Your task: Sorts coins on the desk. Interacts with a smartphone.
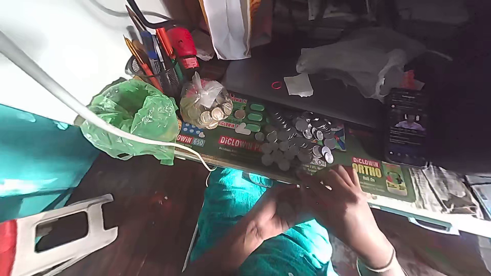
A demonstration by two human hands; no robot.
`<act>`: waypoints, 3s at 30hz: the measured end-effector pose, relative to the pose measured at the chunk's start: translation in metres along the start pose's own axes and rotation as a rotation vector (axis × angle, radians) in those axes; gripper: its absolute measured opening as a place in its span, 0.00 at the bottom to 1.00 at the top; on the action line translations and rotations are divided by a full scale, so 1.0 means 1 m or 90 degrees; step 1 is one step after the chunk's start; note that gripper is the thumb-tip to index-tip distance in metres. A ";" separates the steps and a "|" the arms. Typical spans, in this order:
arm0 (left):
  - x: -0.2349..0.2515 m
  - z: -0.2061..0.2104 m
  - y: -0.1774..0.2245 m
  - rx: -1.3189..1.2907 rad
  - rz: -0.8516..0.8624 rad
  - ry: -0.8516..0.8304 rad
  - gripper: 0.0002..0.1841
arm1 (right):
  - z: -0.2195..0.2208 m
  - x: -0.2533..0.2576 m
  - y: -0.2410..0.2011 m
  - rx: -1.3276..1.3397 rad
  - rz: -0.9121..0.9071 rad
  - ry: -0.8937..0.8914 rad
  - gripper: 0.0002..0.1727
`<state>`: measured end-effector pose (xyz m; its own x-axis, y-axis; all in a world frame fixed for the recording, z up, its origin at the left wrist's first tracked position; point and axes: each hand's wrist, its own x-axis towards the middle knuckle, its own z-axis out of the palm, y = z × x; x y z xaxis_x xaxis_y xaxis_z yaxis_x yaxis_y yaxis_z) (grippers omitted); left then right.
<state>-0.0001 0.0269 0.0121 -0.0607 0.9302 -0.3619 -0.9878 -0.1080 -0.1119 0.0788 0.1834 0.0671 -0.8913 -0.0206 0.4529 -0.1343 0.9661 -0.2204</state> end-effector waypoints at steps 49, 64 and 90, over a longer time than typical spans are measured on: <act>-0.031 0.019 -0.013 0.050 0.052 -0.132 0.30 | -0.006 -0.057 -0.037 0.166 0.114 0.110 0.08; -0.028 0.021 -0.024 0.071 -0.001 -0.072 0.25 | -0.018 -0.019 0.015 -0.075 0.155 0.160 0.13; -0.007 0.012 -0.030 0.082 -0.023 -0.027 0.24 | -0.027 -0.017 0.039 -0.123 0.348 0.100 0.17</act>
<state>0.0280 0.0277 0.0286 -0.0286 0.9471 -0.3197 -0.9995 -0.0312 -0.0030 0.1003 0.2283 0.0739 -0.7327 0.5160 0.4436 0.4195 0.8558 -0.3026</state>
